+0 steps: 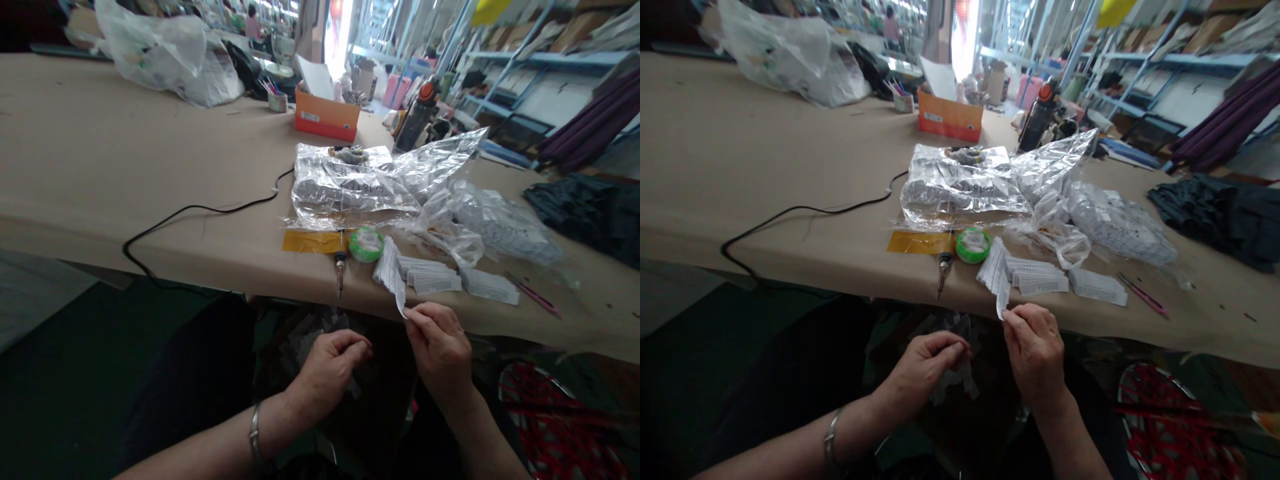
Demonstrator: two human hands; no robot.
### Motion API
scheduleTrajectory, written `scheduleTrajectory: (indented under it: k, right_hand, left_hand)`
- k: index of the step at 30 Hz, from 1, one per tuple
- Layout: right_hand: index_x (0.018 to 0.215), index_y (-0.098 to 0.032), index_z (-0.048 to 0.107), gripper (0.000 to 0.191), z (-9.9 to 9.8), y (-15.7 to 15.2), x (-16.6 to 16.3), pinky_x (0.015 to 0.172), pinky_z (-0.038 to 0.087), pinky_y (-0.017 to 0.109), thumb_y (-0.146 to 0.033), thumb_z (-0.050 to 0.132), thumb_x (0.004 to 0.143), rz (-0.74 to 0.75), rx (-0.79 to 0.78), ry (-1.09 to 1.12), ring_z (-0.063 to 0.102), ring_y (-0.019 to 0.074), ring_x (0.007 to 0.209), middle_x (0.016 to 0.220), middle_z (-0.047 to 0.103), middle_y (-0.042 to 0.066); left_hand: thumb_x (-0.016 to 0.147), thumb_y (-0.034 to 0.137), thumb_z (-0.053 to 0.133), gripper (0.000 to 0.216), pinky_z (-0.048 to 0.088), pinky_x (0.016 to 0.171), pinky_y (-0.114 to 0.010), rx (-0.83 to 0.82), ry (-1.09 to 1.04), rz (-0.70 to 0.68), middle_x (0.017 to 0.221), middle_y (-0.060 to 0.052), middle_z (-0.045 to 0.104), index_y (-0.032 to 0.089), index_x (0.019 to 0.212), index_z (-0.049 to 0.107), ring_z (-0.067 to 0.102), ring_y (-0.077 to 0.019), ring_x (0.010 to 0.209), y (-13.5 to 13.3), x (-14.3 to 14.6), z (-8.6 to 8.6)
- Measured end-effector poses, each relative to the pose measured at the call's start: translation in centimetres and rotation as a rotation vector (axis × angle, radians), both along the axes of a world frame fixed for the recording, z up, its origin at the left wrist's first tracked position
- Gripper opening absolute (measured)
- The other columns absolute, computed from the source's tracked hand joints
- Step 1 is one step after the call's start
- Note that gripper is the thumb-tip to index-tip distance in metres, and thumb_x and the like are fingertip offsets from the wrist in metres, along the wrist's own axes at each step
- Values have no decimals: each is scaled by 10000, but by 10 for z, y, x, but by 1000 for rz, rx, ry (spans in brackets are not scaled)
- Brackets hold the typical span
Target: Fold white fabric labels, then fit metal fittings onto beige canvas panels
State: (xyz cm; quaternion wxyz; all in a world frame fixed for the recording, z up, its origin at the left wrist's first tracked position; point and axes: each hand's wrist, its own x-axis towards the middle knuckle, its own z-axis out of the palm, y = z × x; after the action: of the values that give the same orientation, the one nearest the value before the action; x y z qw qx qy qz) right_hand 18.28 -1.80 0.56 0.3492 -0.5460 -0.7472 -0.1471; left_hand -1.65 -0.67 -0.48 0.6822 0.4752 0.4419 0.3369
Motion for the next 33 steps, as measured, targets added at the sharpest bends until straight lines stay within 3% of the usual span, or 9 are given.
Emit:
scheduleTrajectory:
  k: [3, 6, 9, 11, 16, 19, 23, 28, 33]
  right_hand:
    - [904, -185, 656, 110, 5, -20, -12, 789, 489, 360, -105, 610, 844, 48, -12, 3, 574, 200, 883, 846, 624, 55]
    - [894, -185, 647, 114, 7, -38, -24, 819, 492, 372, -92, 607, 844, 123, -65, 17, 571, 206, 931, 853, 638, 52]
    - [920, -193, 645, 122, 9, -43, -23, 849, 492, 380, -104, 598, 851, 193, -117, 36, 575, 210, 957, 871, 646, 48]
    - [1049, -195, 629, 184, 10, -35, -13, 858, 495, 392, -156, 567, 881, 178, -122, 45, 571, 220, 974, 935, 637, 69]
    - [1293, -126, 509, 428, 5, 1, 26, 935, 449, 509, -341, 499, 923, -174, -120, -108, 503, 317, 1128, 1173, 578, 178]
    - [1242, -133, 562, 367, -5, 12, 40, 957, 433, 513, -291, 513, 914, -208, -150, -210, 505, 322, 1148, 1200, 596, 163]
    - [1069, -174, 650, 218, -13, 10, 50, 923, 472, 450, -174, 506, 906, -138, -42, -103, 587, 257, 1053, 1070, 667, 105]
    - [982, -212, 660, 166, -3, -6, 37, 893, 512, 406, -134, 568, 869, -34, 13, 187, 639, 214, 989, 1018, 679, 74]
    - [1025, -214, 643, 213, 3, -32, 3, 921, 507, 447, -114, 570, 852, 336, -128, 115, 596, 245, 1116, 1055, 681, 77]
  left_hand:
    - [804, 391, 628, 256, 481, 663, -240, -329, -306, -46, 766, -48, 673, 139, 828, 661, 613, -118, 675, 3, 23, 15]
    - [774, 438, 669, 323, 462, 604, -208, -471, -501, -21, 729, -34, 641, 124, 824, 615, 587, -89, 611, 8, 40, 23]
    - [765, 302, 688, 214, 407, 507, -173, -492, -454, 40, 658, -16, 610, 108, 793, 602, 545, -70, 536, 13, 49, 26]
    - [782, 231, 652, 134, 421, 504, -182, -488, -388, 36, 642, -14, 606, 105, 793, 608, 544, -72, 519, 14, 51, 26]
    - [826, 262, 602, 149, 472, 540, -221, -453, -210, -12, 672, -41, 653, 118, 858, 623, 586, -98, 524, 11, 49, 24]
    - [831, 267, 592, 138, 469, 532, -212, -421, -189, -26, 664, -34, 653, 130, 830, 605, 588, -98, 528, 9, 48, 20]
    - [835, 255, 585, 130, 474, 524, -213, -445, -152, -29, 679, -41, 655, 125, 830, 596, 590, -100, 525, 10, 49, 15]
    - [865, 255, 534, 175, 492, 538, -245, -538, -208, -42, 736, -79, 665, 103, 899, 615, 584, -105, 512, 10, 50, 20]
    - [738, 194, 636, 109, 446, 518, -212, -542, -412, -50, 656, -60, 628, 85, 731, 631, 551, -96, 521, 9, 48, 27]
